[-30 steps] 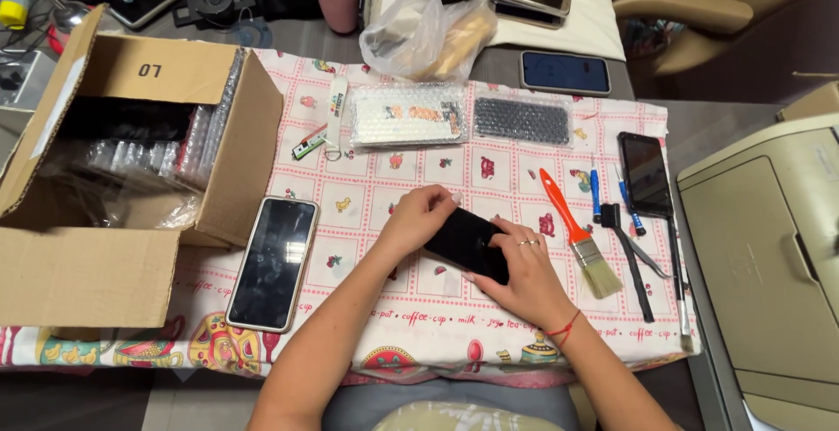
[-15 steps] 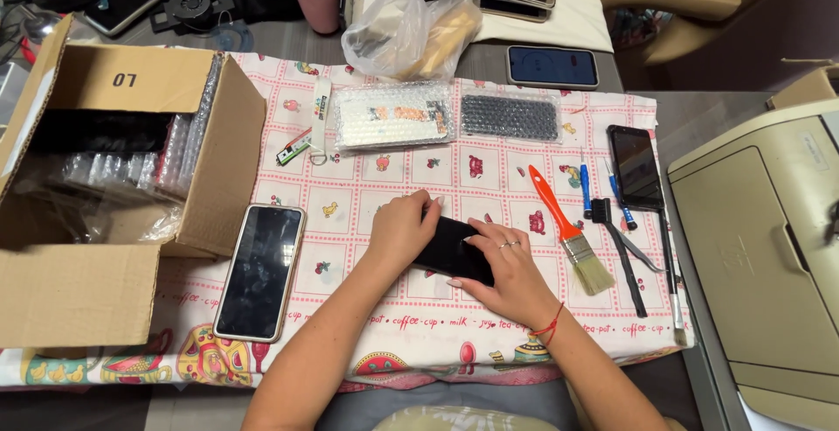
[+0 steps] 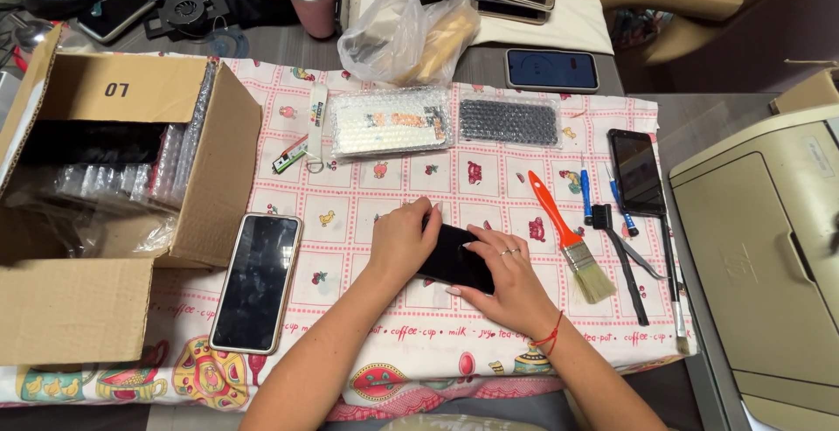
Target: Unpacking a mobile phone and cleaning its screen with a brush and cloth.
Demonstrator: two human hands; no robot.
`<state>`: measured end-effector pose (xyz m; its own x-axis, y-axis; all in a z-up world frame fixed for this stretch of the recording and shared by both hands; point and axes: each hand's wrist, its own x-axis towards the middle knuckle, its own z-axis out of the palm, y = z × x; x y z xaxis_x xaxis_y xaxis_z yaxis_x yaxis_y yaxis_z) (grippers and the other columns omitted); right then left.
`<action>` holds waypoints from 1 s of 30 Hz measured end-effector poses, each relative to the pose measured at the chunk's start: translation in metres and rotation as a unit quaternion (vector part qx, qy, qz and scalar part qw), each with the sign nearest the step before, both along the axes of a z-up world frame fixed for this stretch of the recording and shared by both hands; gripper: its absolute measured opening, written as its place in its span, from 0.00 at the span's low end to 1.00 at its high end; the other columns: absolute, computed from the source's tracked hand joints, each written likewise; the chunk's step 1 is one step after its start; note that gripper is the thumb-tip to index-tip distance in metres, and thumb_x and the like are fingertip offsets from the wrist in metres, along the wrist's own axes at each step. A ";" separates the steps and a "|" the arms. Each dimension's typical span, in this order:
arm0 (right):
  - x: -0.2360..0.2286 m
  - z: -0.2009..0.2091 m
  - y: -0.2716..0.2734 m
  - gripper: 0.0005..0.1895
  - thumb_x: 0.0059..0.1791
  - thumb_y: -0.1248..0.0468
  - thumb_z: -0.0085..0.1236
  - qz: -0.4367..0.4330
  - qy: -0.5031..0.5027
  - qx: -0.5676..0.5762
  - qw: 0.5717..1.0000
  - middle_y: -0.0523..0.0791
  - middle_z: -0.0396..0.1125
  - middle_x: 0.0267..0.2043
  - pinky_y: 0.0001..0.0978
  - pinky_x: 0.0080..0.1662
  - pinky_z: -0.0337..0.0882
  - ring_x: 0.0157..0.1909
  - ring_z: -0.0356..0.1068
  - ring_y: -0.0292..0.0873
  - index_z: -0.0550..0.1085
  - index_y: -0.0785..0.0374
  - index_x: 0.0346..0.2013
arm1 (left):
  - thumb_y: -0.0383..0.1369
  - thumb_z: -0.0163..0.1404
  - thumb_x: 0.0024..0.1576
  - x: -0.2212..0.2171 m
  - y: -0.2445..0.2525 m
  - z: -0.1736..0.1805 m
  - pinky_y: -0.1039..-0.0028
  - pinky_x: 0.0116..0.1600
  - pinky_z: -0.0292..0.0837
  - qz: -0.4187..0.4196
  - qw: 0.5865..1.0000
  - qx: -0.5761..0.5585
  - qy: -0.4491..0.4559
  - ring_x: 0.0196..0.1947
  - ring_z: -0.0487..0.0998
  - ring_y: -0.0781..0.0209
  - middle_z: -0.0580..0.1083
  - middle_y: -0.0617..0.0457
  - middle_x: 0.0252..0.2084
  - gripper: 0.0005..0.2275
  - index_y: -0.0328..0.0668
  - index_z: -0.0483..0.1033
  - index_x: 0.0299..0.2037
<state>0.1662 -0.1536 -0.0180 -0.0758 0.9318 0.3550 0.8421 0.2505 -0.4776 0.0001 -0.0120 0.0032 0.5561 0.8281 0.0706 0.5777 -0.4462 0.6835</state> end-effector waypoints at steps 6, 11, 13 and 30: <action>0.000 0.001 0.001 0.30 0.44 0.51 0.70 0.003 0.011 0.000 1.000 0.50 0.64 0.66 0.50 0.63 0.57 0.65 0.64 0.52 0.68 0.58 0.54 | 0.41 0.43 0.64 0.001 0.000 -0.010 0.56 0.37 0.77 0.008 1.000 0.020 -0.003 0.31 0.82 0.38 0.76 0.43 0.23 0.15 0.41 0.76 0.31; 0.000 0.000 0.002 0.31 0.43 0.51 0.71 0.004 0.020 0.004 1.000 0.51 0.65 0.66 0.51 0.64 0.57 0.65 0.64 0.52 0.68 0.59 0.54 | 0.41 0.43 0.64 0.001 0.001 -0.009 0.55 0.38 0.77 0.005 1.000 0.022 0.001 0.32 0.82 0.37 0.77 0.42 0.24 0.15 0.41 0.76 0.31; 0.000 0.000 0.001 0.31 0.43 0.50 0.71 0.005 0.021 0.002 1.000 0.50 0.65 0.65 0.51 0.64 0.58 0.65 0.64 0.52 0.68 0.59 0.54 | 0.41 0.43 0.64 0.001 0.001 -0.013 0.55 0.38 0.77 0.006 1.000 0.019 0.005 0.32 0.82 0.37 0.77 0.42 0.24 0.15 0.41 0.77 0.32; 0.000 0.000 0.003 0.34 0.41 0.50 0.73 -0.010 0.037 -0.013 0.999 0.50 0.66 0.65 0.52 0.66 0.58 0.65 0.65 0.51 0.69 0.60 0.54 | 0.47 0.47 0.61 -0.002 -0.003 0.012 0.48 0.49 0.75 -0.019 0.997 -0.052 0.061 0.45 0.80 0.28 0.70 0.44 0.46 0.17 0.41 0.73 0.44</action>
<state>0.1666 -0.1506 -0.0178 -0.0310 0.9416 0.3352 0.8091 0.2205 -0.5447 -0.0015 -0.0155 0.0153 0.5862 0.8058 -0.0835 0.6431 -0.4001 0.6529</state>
